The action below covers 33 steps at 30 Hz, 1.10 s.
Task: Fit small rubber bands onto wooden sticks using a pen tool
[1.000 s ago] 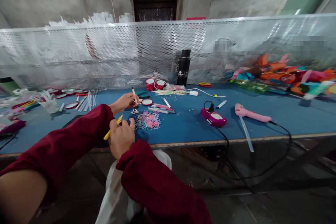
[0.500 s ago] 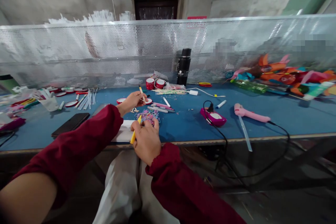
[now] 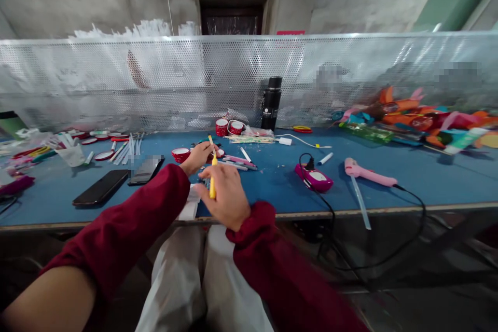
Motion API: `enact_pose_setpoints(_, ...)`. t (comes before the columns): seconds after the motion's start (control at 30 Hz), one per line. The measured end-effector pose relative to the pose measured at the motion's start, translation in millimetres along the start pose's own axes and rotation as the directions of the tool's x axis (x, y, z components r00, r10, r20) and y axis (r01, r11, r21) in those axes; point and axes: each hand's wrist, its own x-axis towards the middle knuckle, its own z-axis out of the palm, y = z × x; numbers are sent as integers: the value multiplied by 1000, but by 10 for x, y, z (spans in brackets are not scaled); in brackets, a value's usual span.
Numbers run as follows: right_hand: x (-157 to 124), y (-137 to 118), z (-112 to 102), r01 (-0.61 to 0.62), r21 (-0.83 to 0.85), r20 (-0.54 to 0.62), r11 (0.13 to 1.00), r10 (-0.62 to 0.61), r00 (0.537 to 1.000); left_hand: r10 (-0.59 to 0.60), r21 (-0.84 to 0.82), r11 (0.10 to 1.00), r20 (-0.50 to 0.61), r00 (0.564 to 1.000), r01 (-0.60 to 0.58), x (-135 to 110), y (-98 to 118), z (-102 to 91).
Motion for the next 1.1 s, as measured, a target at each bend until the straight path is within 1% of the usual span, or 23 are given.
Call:
enact_pose_setpoints(0.03, 77, 97, -38, 3, 75, -66, 997, 2, 998, 23, 12, 1000, 12, 1000, -23, 2, -24, -5)
enact_pose_setpoints(0.07, 164, 203, -69, -7, 156, -136, 988, 28, 990, 44, 20, 999, 28, 999, -45, 5, -40, -7)
enact_pose_setpoints(0.1, 260, 312, -89, -12, 234, -197, 972, 59, 979, 58, 26, 998, 43, 997, -59, 8, -47, -7)
enact_pose_setpoints(0.17, 466, 525, -95, 26, 350, -316, 936, 91, 944, 65, 35, 997, 95, 993, -69, 10, -47, -4)
enact_pose_setpoints(0.2, 570, 621, -82, 37, 381, -372, 924, 117, 921, 60, 38, 997, 124, 990, -65, 8, -44, -3)
enact_pose_setpoints(0.27, 758, 781, -33, 26, 366, -449, 930, 152, 881, 49, 38, 998, 170, 984, -56, 0, -39, -2)
enact_pose_setpoints(0.33, 892, 900, 34, -10, 322, -433, 947, 157, 888, 50, 36, 998, 198, 979, -58, -6, -42, 0)
enact_pose_setpoints(0.4, 956, 991, 103, -40, 280, -416, 959, 159, 895, 52, 26, 998, 215, 975, -59, -6, -51, 4)
enact_pose_setpoints(0.57, 893, 1156, 212, -52, 89, -425, 995, 85, 901, 26, -8, 1000, 209, 978, -25, 19, -84, 9)
enact_pose_setpoints(0.67, 838, 1204, 232, -92, 18, -409, 996, 92, 908, 31, -15, 999, 190, 981, -29, 29, -86, 5)
enact_pose_setpoints(0.77, 847, 1202, 238, -111, -29, -396, 993, 91, 914, 32, 0, 999, 157, 987, -32, 23, -70, 4)
enact_pose_setpoints(0.83, 911, 1167, 217, -101, -64, -404, 993, 67, 912, 36, 17, 999, 142, 989, -39, 18, -60, 4)
enact_pose_setpoints(1.0, 1245, 1001, 34, -47, -175, -413, 983, -30, 910, 57, 31, 998, 143, 988, -62, 32, -77, -8)
enact_pose_setpoints(1.03, 1302, 972, 1, -30, -176, -402, 984, -44, 915, 56, 31, 998, 137, 989, -60, 39, -85, -13)
enact_pose_setpoints(1.1, 1354, 944, -26, -21, -154, -437, 988, -49, 898, 54, 29, 998, 133, 990, -58, 50, -99, -23)
